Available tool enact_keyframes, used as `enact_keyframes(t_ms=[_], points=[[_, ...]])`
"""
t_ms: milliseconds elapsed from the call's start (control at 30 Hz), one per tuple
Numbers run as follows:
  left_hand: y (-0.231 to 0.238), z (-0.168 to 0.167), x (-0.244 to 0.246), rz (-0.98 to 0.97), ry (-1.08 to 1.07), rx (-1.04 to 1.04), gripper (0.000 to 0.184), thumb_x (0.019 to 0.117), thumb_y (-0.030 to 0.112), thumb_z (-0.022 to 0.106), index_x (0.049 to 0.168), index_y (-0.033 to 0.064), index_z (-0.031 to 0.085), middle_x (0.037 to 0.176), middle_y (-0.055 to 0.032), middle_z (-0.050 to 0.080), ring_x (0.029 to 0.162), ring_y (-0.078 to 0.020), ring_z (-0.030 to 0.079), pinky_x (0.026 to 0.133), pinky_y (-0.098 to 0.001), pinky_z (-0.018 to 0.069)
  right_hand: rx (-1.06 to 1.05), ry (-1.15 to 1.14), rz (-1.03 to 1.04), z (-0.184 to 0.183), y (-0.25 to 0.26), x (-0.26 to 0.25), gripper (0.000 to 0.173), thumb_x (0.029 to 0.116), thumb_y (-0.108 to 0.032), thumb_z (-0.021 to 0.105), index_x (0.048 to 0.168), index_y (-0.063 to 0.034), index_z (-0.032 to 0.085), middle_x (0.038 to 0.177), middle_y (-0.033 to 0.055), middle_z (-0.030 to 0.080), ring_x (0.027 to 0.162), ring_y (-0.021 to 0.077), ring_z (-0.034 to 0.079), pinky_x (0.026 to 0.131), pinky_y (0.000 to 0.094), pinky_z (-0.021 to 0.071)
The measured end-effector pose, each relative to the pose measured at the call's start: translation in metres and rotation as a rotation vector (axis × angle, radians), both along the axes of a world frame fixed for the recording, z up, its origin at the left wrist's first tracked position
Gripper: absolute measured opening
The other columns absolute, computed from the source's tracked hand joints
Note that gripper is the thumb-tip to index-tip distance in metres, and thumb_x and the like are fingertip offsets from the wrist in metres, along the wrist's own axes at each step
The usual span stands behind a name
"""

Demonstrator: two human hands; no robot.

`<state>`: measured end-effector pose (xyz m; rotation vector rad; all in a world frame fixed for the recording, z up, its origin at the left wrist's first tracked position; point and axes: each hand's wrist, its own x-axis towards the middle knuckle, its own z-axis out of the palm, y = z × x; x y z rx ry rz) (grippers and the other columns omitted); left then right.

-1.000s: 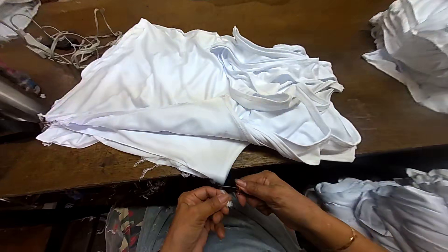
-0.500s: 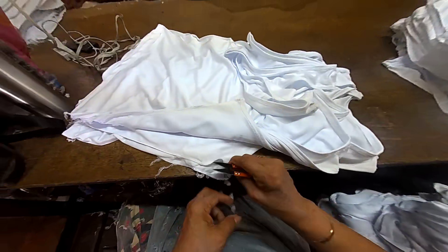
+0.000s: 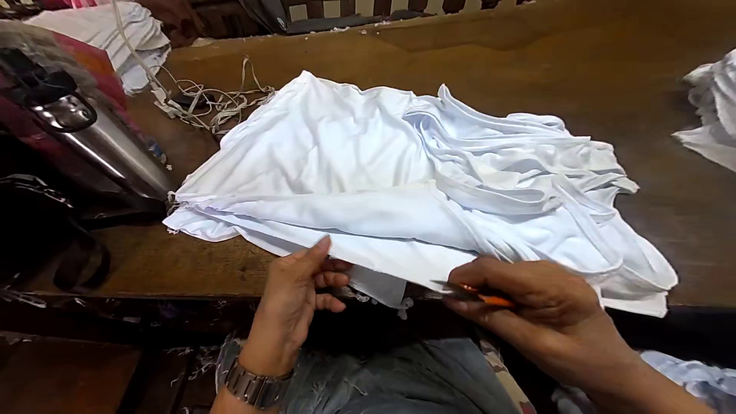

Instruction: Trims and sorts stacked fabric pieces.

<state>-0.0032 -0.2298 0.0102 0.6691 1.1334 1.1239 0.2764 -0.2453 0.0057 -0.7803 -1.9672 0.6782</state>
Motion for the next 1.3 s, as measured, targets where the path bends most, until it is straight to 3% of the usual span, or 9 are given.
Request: enact_keyframes(t_ms=[133, 267, 433, 633, 967, 1100, 1167, 1233, 1300], points=[[-0.005, -0.011, -0.002, -0.043, 0.200, 0.058, 0.021, 0.1009, 0.012, 0.064, 0.087, -0.0011, 0.071, 0.070, -0.0103, 0.067, 0.050, -0.0126, 0.061, 0.046, -0.0264, 0.0551, -0.134, -0.085, -0.053, -0.021, -0.010, 0.004, 0.010, 0.0957, -0.026, 0.065, 0.096, -0.0183, 0.071, 0.075, -0.0104, 0.063, 0.064, -0.0020, 0.058, 0.055, 0.0151, 0.0492], [-0.022, -0.019, -0.013, 0.003, 0.232, 0.103, 0.015, 0.1000, 0.007, 0.064, 0.093, -0.0014, 0.074, 0.068, -0.0105, 0.067, 0.049, -0.0136, 0.060, 0.045, -0.0270, 0.0558, -0.486, -0.024, -0.078, -0.028, -0.021, -0.023, 0.029, 0.1052, -0.041, 0.054, 0.097, -0.0190, 0.071, 0.066, -0.0087, 0.055, 0.054, 0.0008, 0.047, 0.048, 0.0188, 0.0385], [-0.036, -0.023, -0.020, 0.066, 0.221, 0.187, 0.015, 0.0981, 0.001, 0.062, 0.091, -0.0008, 0.075, 0.067, -0.0105, 0.066, 0.048, -0.0130, 0.060, 0.046, -0.0272, 0.0570, -0.967, 0.209, 0.034, -0.021, -0.019, -0.078, 0.040, 0.1088, -0.033, 0.039, 0.098, -0.0114, 0.072, 0.060, -0.0084, 0.045, 0.045, 0.0016, 0.036, 0.041, 0.0190, 0.0295], [-0.041, -0.027, -0.023, 0.078, 0.193, 0.262, 0.014, 0.0951, 0.001, 0.064, 0.085, -0.0003, 0.073, 0.065, -0.0116, 0.066, 0.047, -0.0148, 0.061, 0.049, -0.0290, 0.0587, -1.141, 0.252, -0.053, -0.014, -0.006, -0.107, 0.042, 0.1111, -0.031, 0.042, 0.092, -0.0068, 0.071, 0.059, -0.0044, 0.044, 0.045, 0.0033, 0.036, 0.042, 0.0186, 0.0289], [-0.042, -0.034, -0.024, 0.054, 0.177, 0.286, 0.011, 0.0933, 0.001, 0.065, 0.085, 0.0004, 0.073, 0.064, -0.0121, 0.065, 0.047, -0.0158, 0.061, 0.048, -0.0294, 0.0587, -1.094, 0.250, -0.138, -0.017, -0.001, -0.122, 0.039, 0.1102, -0.027, 0.046, 0.085, -0.0055, 0.067, 0.054, -0.0033, 0.041, 0.043, 0.0042, 0.032, 0.042, 0.0198, 0.0257], [-0.049, -0.033, -0.027, -0.031, 0.194, 0.295, 0.009, 0.0925, 0.004, 0.068, 0.088, 0.0008, 0.075, 0.066, -0.0104, 0.067, 0.047, -0.0146, 0.062, 0.048, -0.0288, 0.0591, -1.044, 0.326, -0.048, -0.013, -0.006, -0.108, 0.042, 0.1100, -0.032, 0.043, 0.089, -0.0074, 0.069, 0.055, -0.0050, 0.041, 0.043, 0.0019, 0.033, 0.041, 0.0178, 0.0263], [-0.058, -0.035, -0.027, -0.124, 0.217, 0.306, 0.008, 0.0918, 0.008, 0.072, 0.089, 0.0019, 0.076, 0.068, -0.0070, 0.069, 0.049, -0.0118, 0.063, 0.047, -0.0265, 0.0579, -0.819, 0.314, -0.055, -0.012, -0.011, -0.086, 0.038, 0.1089, -0.035, 0.045, 0.096, -0.0124, 0.073, 0.059, -0.0055, 0.043, 0.046, 0.0015, 0.034, 0.043, 0.0177, 0.0281], [-0.067, -0.041, -0.024, -0.236, 0.256, 0.292, 0.007, 0.0908, 0.010, 0.074, 0.090, 0.0034, 0.076, 0.073, -0.0034, 0.071, 0.053, -0.0093, 0.064, 0.048, -0.0246, 0.0572, -0.501, 0.158, -0.136, -0.014, -0.015, -0.056, 0.021, 0.1035, -0.035, 0.059, 0.109, -0.0187, 0.071, 0.064, -0.0060, 0.051, 0.048, 0.0017, 0.040, 0.044, 0.0177, 0.0347], [-0.074, -0.050, -0.015, -0.341, 0.271, 0.238, 0.005, 0.0892, 0.008, 0.075, 0.089, 0.0039, 0.075, 0.077, -0.0028, 0.073, 0.056, -0.0090, 0.066, 0.049, -0.0250, 0.0575, -0.182, -0.140, -0.259, -0.024, -0.016, -0.031, 0.030, 0.0915, -0.036, 0.073, 0.116, -0.0191, 0.066, 0.067, -0.0101, 0.054, 0.051, -0.0001, 0.044, 0.046, 0.0183, 0.0398]])
